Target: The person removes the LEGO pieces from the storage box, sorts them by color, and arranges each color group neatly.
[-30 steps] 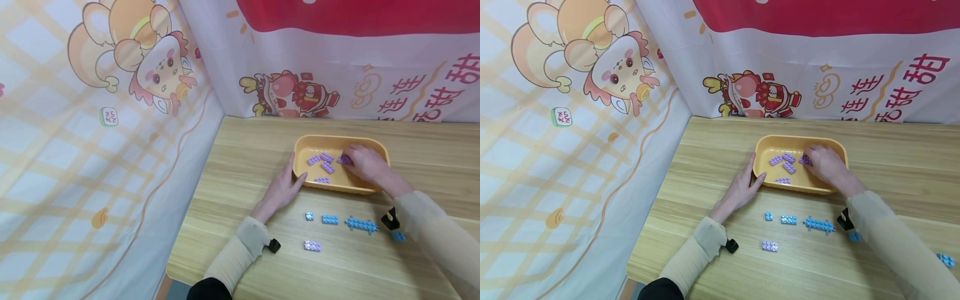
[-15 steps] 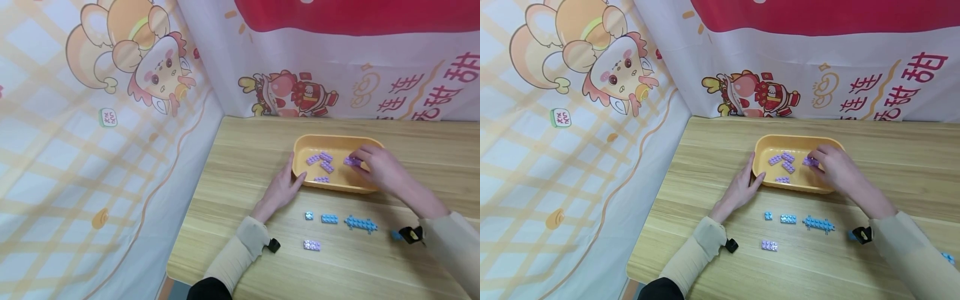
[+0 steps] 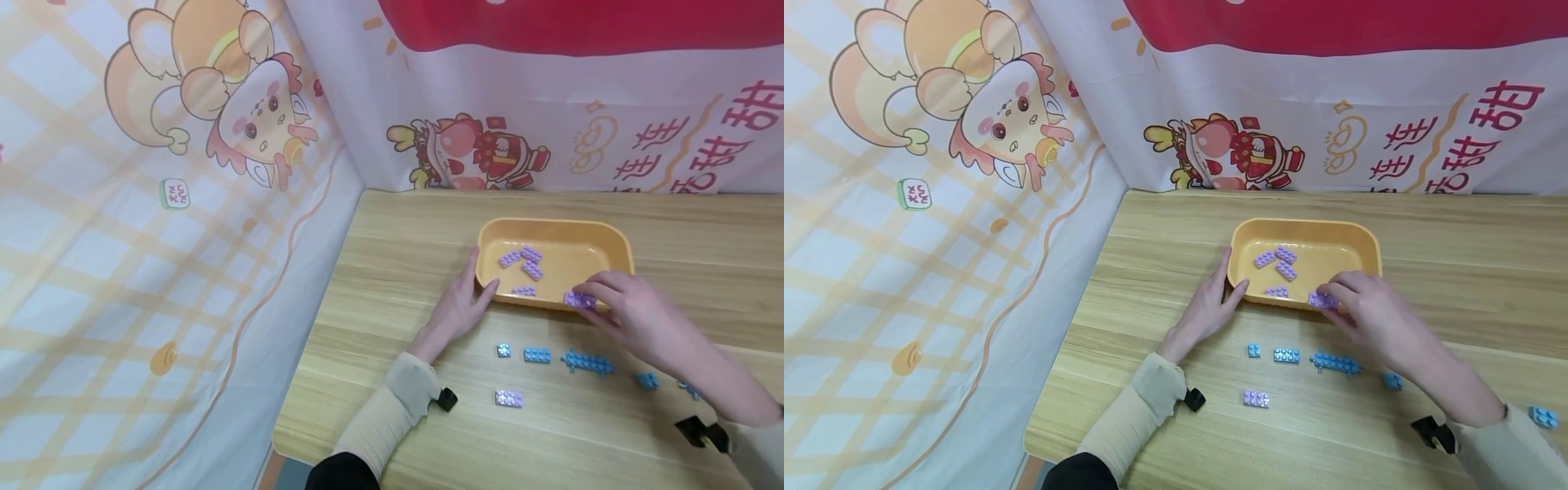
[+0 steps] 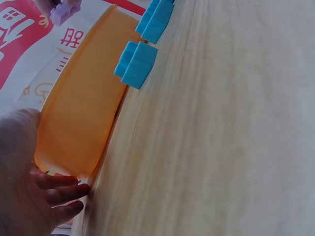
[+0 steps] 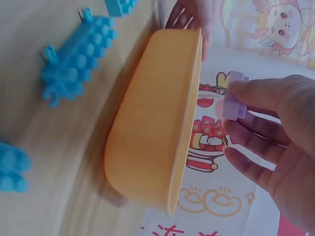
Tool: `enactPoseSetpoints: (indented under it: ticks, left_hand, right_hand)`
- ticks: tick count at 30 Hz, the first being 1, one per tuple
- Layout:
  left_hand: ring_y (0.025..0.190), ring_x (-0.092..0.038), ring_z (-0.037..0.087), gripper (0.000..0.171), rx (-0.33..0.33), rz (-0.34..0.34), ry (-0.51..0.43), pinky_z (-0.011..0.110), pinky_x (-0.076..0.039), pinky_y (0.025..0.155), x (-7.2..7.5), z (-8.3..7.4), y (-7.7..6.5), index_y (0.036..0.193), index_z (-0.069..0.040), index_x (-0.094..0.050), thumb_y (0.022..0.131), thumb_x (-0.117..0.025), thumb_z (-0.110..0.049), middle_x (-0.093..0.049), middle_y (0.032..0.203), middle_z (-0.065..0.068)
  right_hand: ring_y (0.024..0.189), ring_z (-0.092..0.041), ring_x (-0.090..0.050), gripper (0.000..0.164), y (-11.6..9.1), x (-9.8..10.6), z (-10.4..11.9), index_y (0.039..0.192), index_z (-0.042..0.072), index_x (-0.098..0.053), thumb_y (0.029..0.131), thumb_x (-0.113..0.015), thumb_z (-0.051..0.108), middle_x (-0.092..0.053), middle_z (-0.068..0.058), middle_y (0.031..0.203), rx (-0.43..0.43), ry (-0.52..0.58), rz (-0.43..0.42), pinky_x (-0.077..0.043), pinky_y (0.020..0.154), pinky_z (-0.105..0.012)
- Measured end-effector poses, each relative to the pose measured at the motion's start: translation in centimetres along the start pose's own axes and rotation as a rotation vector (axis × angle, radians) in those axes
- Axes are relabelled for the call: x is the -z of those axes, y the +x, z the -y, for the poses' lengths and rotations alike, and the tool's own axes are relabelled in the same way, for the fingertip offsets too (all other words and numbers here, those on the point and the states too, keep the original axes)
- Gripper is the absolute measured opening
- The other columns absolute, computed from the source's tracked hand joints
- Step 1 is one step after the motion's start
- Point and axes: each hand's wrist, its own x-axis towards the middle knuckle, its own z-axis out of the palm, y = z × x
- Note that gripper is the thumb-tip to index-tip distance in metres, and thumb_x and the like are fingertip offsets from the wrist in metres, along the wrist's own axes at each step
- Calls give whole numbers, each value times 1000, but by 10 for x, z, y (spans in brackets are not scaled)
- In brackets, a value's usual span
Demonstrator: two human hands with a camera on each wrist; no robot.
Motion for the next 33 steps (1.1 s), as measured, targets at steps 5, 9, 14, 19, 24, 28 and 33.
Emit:
enactPoseSetpoints:
  ticks: [5, 9, 14, 19, 24, 28, 33]
  left_hand:
    - [168, -34, 27, 86, -4, -2, 4, 42, -30, 139, 0, 0, 0, 179, -19, -3, 115, -42, -61, -22, 184, 5]
    - [167, -35, 28, 85, -8, -5, 10, 42, -31, 139, -1, 0, 0, 179, -18, -4, 115, -44, -58, -24, 184, 7]
    - [168, -35, 29, 86, -9, -3, 15, 42, -31, 139, 0, 0, -1, 179, -18, -3, 115, -41, -61, -23, 184, 7]
    - [168, -34, 28, 86, -16, 0, 2, 41, -29, 140, 1, -1, 0, 179, -19, -1, 115, -42, -59, -22, 184, 6]
    - [168, -34, 27, 86, -20, 1, -7, 41, -29, 140, 1, -1, 0, 179, -19, -1, 115, -43, -59, -21, 184, 5]
    - [168, -34, 27, 86, -20, 1, -5, 41, -29, 140, 0, -1, 0, 179, -18, -2, 115, -42, -59, -22, 184, 5]
    - [168, -34, 28, 85, -11, 1, -5, 41, -30, 140, 0, -1, 1, 179, -18, -2, 116, -45, -56, -22, 184, 6]
  right_hand:
    - [76, -22, -72, 71, -17, -5, 6, 102, 5, -82, 110, -41, 61, -78, -8, 94, 17, 22, -22, -66, 61, -42]
    - [82, -23, -74, 56, -28, -9, 17, 104, 7, -82, 107, -60, 58, -79, -6, 98, 9, 20, 5, -68, 67, -45]
    - [86, -24, -75, 50, -42, -20, 32, 104, 8, -82, 57, -100, 6, -80, -7, 101, 40, 22, 20, -69, 72, -45]
    - [86, -22, -76, 36, -59, -36, 46, 103, 11, -82, 69, -90, 17, -80, -3, 100, 71, 54, 18, -70, 73, -43]
    - [86, -19, -76, 39, -72, -49, 60, 102, 15, -83, 65, -94, 17, -80, 0, 100, 53, 61, 45, -69, 73, -41]
    - [88, -17, -76, 42, -79, -53, 69, 102, 19, -83, 64, -101, 14, -80, 4, 100, 13, 58, 104, -70, 75, -39]
    - [93, -13, -76, 43, -84, -56, 78, 105, 24, -83, 68, -103, 16, -79, 9, 102, -40, 68, 178, -71, 80, -38]
